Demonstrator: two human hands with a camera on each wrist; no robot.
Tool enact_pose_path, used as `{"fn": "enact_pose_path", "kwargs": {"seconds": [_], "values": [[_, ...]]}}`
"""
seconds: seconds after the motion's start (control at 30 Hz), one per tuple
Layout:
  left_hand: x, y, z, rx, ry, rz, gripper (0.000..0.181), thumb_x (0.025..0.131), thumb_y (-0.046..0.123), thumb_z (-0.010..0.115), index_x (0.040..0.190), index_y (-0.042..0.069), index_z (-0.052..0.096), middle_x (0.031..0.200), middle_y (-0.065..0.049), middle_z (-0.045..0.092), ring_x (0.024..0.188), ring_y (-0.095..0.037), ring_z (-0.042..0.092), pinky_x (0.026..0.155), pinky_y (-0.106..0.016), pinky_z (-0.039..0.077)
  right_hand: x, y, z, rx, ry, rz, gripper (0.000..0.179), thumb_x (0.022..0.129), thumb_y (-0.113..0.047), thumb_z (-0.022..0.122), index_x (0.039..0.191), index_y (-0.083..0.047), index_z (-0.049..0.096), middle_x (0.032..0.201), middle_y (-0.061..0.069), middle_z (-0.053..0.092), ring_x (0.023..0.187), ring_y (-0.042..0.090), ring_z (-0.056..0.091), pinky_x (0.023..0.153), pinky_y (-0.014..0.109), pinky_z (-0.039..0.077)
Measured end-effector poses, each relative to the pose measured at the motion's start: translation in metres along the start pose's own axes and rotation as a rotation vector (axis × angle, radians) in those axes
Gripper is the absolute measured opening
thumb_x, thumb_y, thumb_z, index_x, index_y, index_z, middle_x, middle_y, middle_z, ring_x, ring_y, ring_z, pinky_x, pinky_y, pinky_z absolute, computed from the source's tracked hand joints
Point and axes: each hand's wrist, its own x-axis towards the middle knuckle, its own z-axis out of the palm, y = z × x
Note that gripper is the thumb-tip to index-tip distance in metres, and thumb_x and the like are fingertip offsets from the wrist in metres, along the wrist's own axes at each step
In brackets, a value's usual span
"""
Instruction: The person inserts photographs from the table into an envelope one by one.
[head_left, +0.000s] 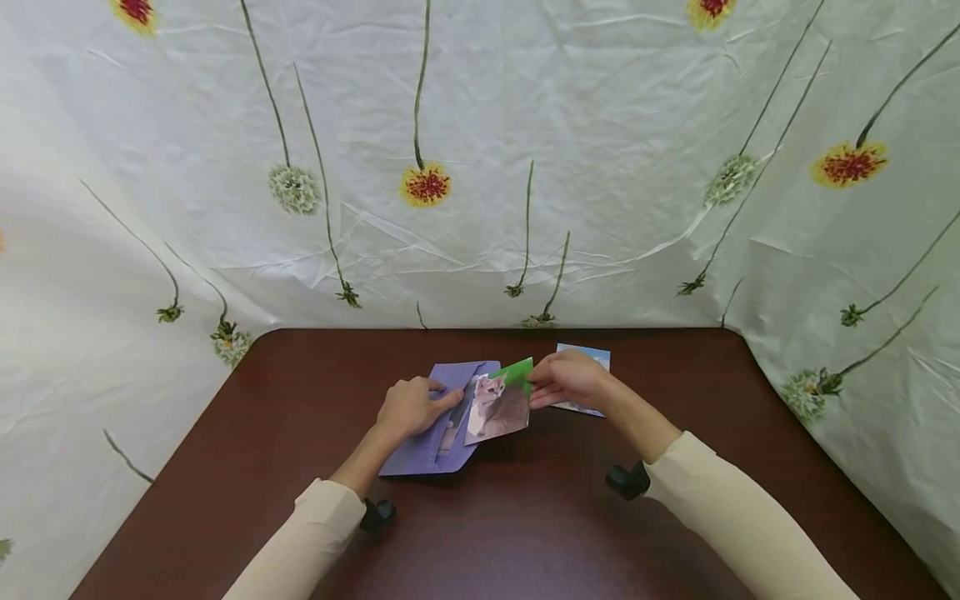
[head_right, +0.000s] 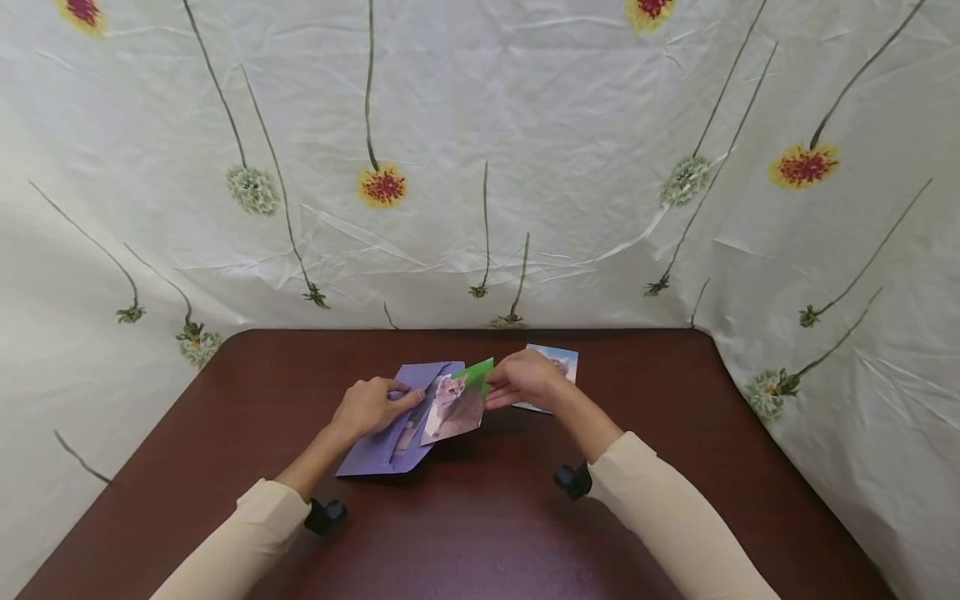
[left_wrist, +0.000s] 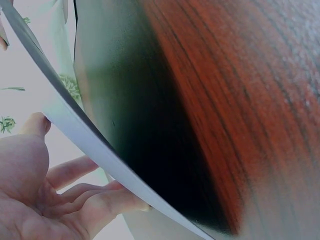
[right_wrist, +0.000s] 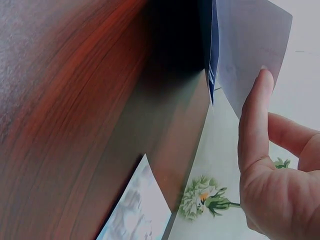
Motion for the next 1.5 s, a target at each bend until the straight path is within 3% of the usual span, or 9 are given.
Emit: {"fn": "enact_pose_path", "kwargs": {"seconds": [0.47,0.73,1.1,1.37,1.5], "values": [[0.000,-0.003,0.001,0.007,0.005,0.024,0.057,0.094,0.055,0.063,0.124,0.007,0.074,0.128,-0.021,0.069,0.115,-0.044,0.066,0.087,-0.052,0.056,0.015,0.011,0.021,0.061,0.048,0.011,0.016,0.099,0.001,0.053,0.106,0.014,0.060,0.078,0.012,0.064,0.067,0.020,0.072,0.075,0.037,0.062],[0.001,-0.002,0.000,0.016,0.005,0.031,0.057,0.094,0.055,0.063,0.124,0.007,0.074,0.128,-0.021,0.069,0.115,-0.044,0.066,0.088,-0.052,0.056,0.017,0.009,0.032,0.104,0.016,-0.012,0.010,0.095,0.004,0.052,0.098,0.010,0.059,0.077,0.014,0.065,0.068,0.021,0.072,0.076,0.039,0.062],[0.001,-0.002,0.002,0.000,0.019,0.034,0.055,0.093,0.054,0.065,0.122,0.008,0.075,0.124,-0.019,0.071,0.110,-0.040,0.069,0.084,-0.049,0.057,0.023,0.007,0.047,0.104,0.012,0.012,0.028,0.096,0.004,0.053,0.117,0.022,0.057,0.083,0.015,0.067,0.071,0.021,0.072,0.078,0.038,0.062],[0.002,-0.002,0.002,-0.005,0.010,0.027,0.055,0.094,0.055,0.064,0.122,0.009,0.075,0.124,-0.019,0.071,0.111,-0.041,0.068,0.085,-0.050,0.056,0.029,0.011,0.054,0.116,0.030,0.016,0.014,0.094,0.007,0.054,0.104,0.015,0.058,0.079,0.015,0.067,0.068,0.019,0.071,0.075,0.036,0.062],[0.001,-0.002,0.002,-0.008,0.010,0.019,0.056,0.094,0.055,0.064,0.122,0.009,0.075,0.125,-0.020,0.071,0.111,-0.041,0.068,0.085,-0.050,0.056,0.031,0.012,0.057,0.128,0.038,0.002,0.017,0.092,0.009,0.055,0.108,0.014,0.056,0.079,0.015,0.069,0.067,0.019,0.071,0.074,0.035,0.062]]}}
